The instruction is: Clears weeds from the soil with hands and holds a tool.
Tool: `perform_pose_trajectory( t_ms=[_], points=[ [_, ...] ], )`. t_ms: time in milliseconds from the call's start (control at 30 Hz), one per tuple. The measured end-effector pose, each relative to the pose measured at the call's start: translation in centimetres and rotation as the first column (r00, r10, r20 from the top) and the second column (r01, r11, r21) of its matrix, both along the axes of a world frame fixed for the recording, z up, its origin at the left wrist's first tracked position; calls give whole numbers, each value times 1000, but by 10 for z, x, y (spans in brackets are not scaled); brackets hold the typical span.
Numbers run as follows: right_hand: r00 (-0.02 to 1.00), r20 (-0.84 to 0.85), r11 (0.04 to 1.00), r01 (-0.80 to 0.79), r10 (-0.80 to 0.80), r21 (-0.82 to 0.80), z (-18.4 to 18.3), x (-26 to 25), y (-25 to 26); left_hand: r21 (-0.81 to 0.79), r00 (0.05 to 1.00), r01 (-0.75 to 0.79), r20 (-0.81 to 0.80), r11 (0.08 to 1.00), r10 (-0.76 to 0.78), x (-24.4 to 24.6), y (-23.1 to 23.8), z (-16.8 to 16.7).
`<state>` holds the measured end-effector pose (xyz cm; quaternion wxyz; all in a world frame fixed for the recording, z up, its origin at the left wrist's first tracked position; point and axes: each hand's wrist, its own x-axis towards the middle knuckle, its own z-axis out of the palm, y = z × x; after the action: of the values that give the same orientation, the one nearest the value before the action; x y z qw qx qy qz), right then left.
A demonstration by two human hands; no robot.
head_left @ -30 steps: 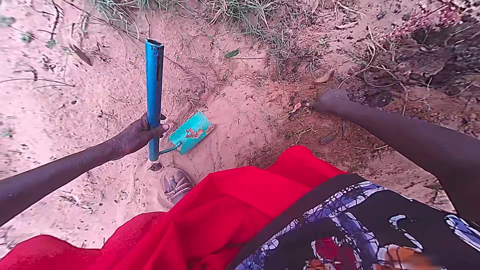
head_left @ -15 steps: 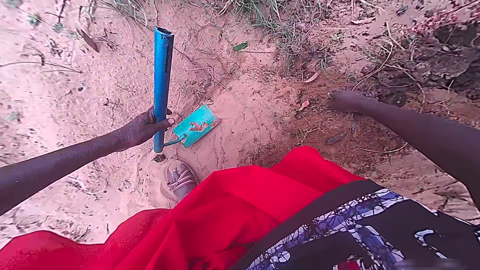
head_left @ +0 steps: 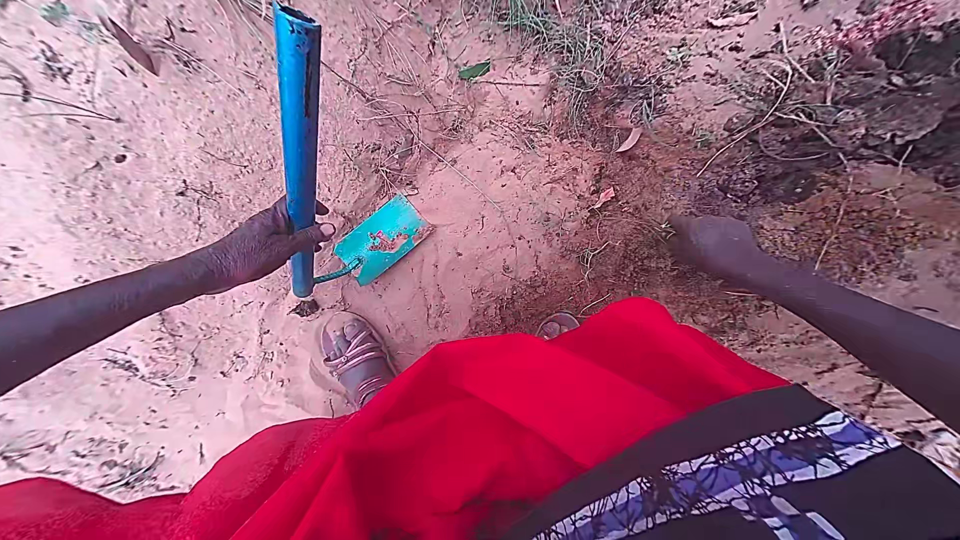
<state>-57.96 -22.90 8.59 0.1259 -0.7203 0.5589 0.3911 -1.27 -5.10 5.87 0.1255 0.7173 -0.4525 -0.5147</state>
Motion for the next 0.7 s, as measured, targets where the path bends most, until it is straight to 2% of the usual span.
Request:
perform_pose_trajectory(
  t_ms=[67,133,233,300,367,433,500,567,700],
  points=[
    [997,18,994,-78,80,-79,9,-19,1,-1,1000,1,-20,1000,-1,2,-1,-2],
    [995,79,991,-57,67,-121,20,-35,-12,-3,1000,-4,-23,1000,4,3,-2,-3],
    [934,317,952,232,-162,-199,56,-39,-38,-4,1000,-1,-25,1000,0,-3,-2,3],
    [890,417,903,320,-182,-289,70,-33,-51,5,999,2,-35,1000,-2,-7,1,7],
    [879,462,922,267,-113,-281,69,-29,-63,14,999,5,-43,1000,-4,-8,1,10],
    [880,475,967,132,-12,-219,52,-24,-70,21,999,20,-43,1000,-19,-8,2,10],
    [902,425,990,-10,71,-144,25,-20,-74,34,999,25,-43,999,-24,-7,4,10],
    [947,276,984,-140,165,-108,5,-11,-74,48,999,31,-29,998,-30,-5,6,9],
    [992,-30,991,-126,125,-36,-27,-3,-79,85,999,43,19,995,-44,-1,12,8]
  ],
)
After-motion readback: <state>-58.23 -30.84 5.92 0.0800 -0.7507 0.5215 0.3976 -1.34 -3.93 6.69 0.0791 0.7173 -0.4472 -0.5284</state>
